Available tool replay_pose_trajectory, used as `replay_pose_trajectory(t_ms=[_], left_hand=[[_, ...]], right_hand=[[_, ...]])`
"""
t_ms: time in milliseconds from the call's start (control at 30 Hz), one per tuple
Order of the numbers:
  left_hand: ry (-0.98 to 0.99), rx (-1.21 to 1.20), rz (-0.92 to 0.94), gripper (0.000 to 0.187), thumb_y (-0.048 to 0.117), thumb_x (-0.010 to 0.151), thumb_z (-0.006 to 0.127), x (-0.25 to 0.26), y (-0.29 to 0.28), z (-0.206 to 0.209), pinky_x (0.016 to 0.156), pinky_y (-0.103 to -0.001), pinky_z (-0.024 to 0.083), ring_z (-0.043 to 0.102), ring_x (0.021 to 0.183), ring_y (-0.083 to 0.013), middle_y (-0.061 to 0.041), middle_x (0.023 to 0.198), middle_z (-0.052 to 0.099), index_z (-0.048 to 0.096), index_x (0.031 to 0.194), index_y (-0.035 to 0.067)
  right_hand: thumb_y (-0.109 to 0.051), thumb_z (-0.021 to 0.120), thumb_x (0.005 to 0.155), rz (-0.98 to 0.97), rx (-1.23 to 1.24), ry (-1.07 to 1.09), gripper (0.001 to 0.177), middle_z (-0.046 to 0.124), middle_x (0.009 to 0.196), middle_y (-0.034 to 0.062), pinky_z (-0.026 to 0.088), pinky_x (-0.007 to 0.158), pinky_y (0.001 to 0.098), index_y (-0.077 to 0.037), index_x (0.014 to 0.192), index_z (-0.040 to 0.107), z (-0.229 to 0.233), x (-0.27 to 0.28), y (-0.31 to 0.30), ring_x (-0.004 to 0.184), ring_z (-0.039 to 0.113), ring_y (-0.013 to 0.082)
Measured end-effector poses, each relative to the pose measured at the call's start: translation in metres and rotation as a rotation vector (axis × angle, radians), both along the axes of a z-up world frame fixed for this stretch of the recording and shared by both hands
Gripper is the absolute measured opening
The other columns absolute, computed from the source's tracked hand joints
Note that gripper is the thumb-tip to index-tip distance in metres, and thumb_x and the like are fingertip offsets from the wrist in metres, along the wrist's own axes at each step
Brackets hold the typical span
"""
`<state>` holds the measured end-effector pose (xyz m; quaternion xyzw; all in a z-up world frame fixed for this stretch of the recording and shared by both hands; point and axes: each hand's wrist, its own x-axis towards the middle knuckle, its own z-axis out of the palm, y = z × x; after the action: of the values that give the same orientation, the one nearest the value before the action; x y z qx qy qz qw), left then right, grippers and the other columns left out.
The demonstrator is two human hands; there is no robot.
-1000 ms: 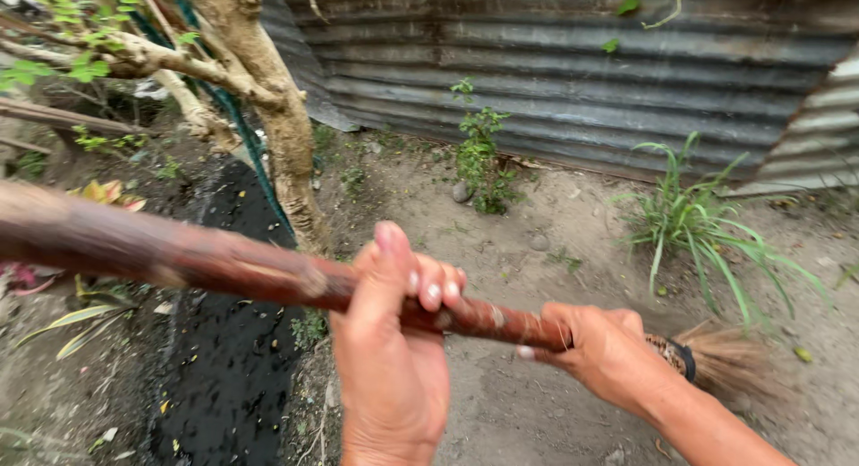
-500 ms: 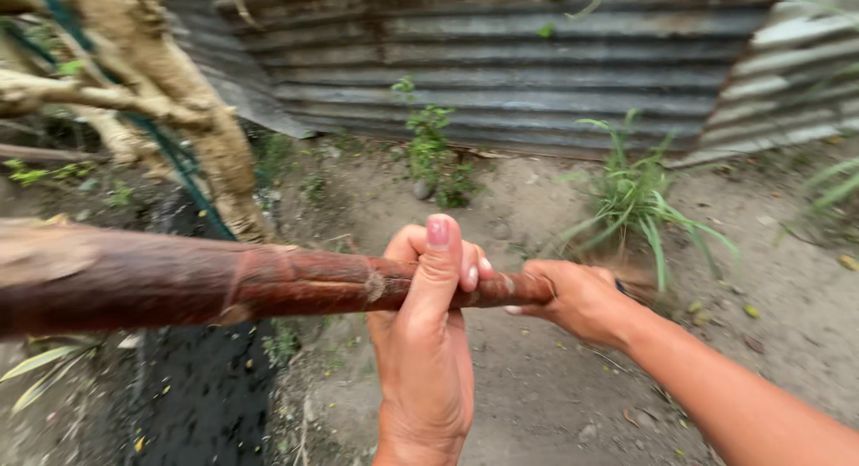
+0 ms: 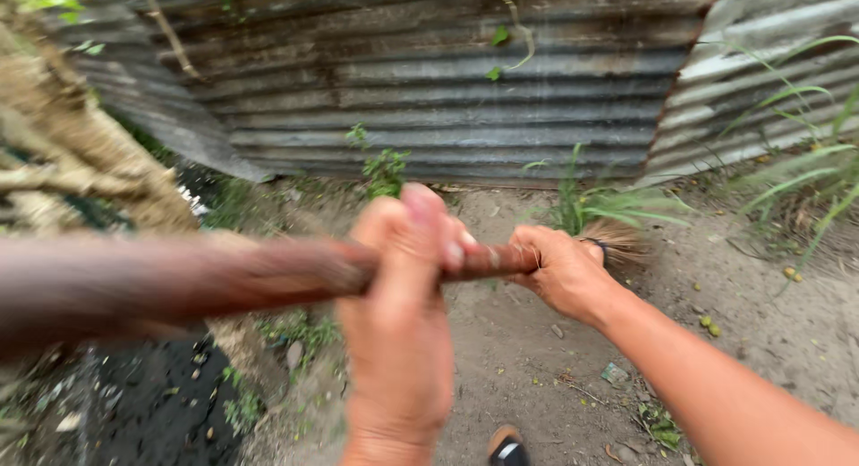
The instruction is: The person sweeps a dirt yard with a traditional broom, moving debris and leaves along a narrow path beside a drainage ditch. The person continues sweeping near a corrugated metal fence and around scattered objects on the ground.
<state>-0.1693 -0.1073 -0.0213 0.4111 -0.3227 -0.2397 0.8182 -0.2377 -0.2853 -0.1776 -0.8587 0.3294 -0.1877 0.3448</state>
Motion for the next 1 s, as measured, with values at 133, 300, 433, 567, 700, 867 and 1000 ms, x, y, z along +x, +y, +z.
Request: replay_pose_trajectory(t_ms=[133,300,433,567,700,867,1000], left_hand=[[0.16,0.162,-0.071,0.029,0.024,0.099,0.064,0.004,-0.03,-0.036,0.08,-0.034,0.046,0.052,0.077,-0.0155,-0.002,0.077,0.053,0.054,0.076,0.008],[0.282,0.022,-0.124,0.035,0.024,0.101,0.066,0.042,-0.048,-0.03,0.081,-0.039,0.048,0.051,0.074,-0.0183,-0.003,0.073,0.05,0.052,0.073,0.009],[0.169,-0.066,-0.157,0.035,0.027,0.102,0.064,0.07,-0.05,0.019,0.089,-0.045,0.051,0.054,0.076,-0.0208,-0.003,0.073,0.051,0.055,0.075,0.008],[0.039,-0.129,-0.18,0.031,0.025,0.106,0.064,0.07,-0.053,0.06,0.095,-0.044,0.051,0.053,0.081,-0.0201,-0.002,0.078,0.05,0.057,0.082,0.008],[-0.023,-0.074,-0.052,0.033,0.025,0.104,0.067,0.057,-0.087,0.047,0.082,-0.038,0.048,0.051,0.077,-0.0168,-0.002,0.076,0.051,0.055,0.078,0.009],[0.006,0.02,-0.077,0.033,0.024,0.104,0.067,0.06,-0.121,0.016,0.076,-0.033,0.044,0.048,0.077,-0.0142,-0.001,0.077,0.05,0.052,0.077,0.01],[0.093,0.05,-0.099,0.034,0.023,0.102,0.066,0.056,-0.133,0.008,0.076,-0.035,0.047,0.048,0.072,-0.0155,-0.002,0.072,0.049,0.053,0.075,0.009]], right_hand=[[-0.034,0.075,0.081,0.029,0.238,-0.149,0.02,0.066,0.077,0.002,0.058,0.073,0.036,-0.016,0.077,0.067,-0.048,-0.005,-0.015,0.079,0.063,0.0196],[-0.051,0.077,0.083,-0.115,0.217,0.476,0.035,0.071,0.074,0.0005,0.038,0.09,0.041,-0.018,0.08,0.065,0.024,-0.019,0.011,0.083,0.066,0.0181],[-0.05,0.078,0.085,-0.154,0.049,0.363,0.039,0.069,0.073,0.004,0.039,0.091,0.0397,-0.015,0.077,0.063,0.08,0.0,0.009,0.081,0.065,0.0232],[-0.042,0.079,0.08,-0.143,-0.11,0.177,0.032,0.068,0.074,0.0048,0.039,0.087,0.0419,-0.015,0.08,0.061,0.093,0.024,-0.022,0.079,0.063,0.0262],[-0.036,0.081,0.078,-0.055,-0.086,-0.073,0.032,0.066,0.082,0.003,0.046,0.073,0.0432,-0.014,0.084,0.06,0.066,0.052,-0.072,0.08,0.063,0.0246],[-0.049,0.085,0.08,-0.026,0.084,0.134,0.045,0.062,0.077,0.0039,0.048,0.077,0.0398,-0.013,0.083,0.058,0.026,0.056,-0.086,0.078,0.063,0.023],[-0.049,0.082,0.081,-0.105,0.158,0.237,0.038,0.067,0.075,0.0022,0.046,0.081,0.0406,-0.017,0.082,0.061,0.032,0.028,-0.071,0.08,0.065,0.0224]])
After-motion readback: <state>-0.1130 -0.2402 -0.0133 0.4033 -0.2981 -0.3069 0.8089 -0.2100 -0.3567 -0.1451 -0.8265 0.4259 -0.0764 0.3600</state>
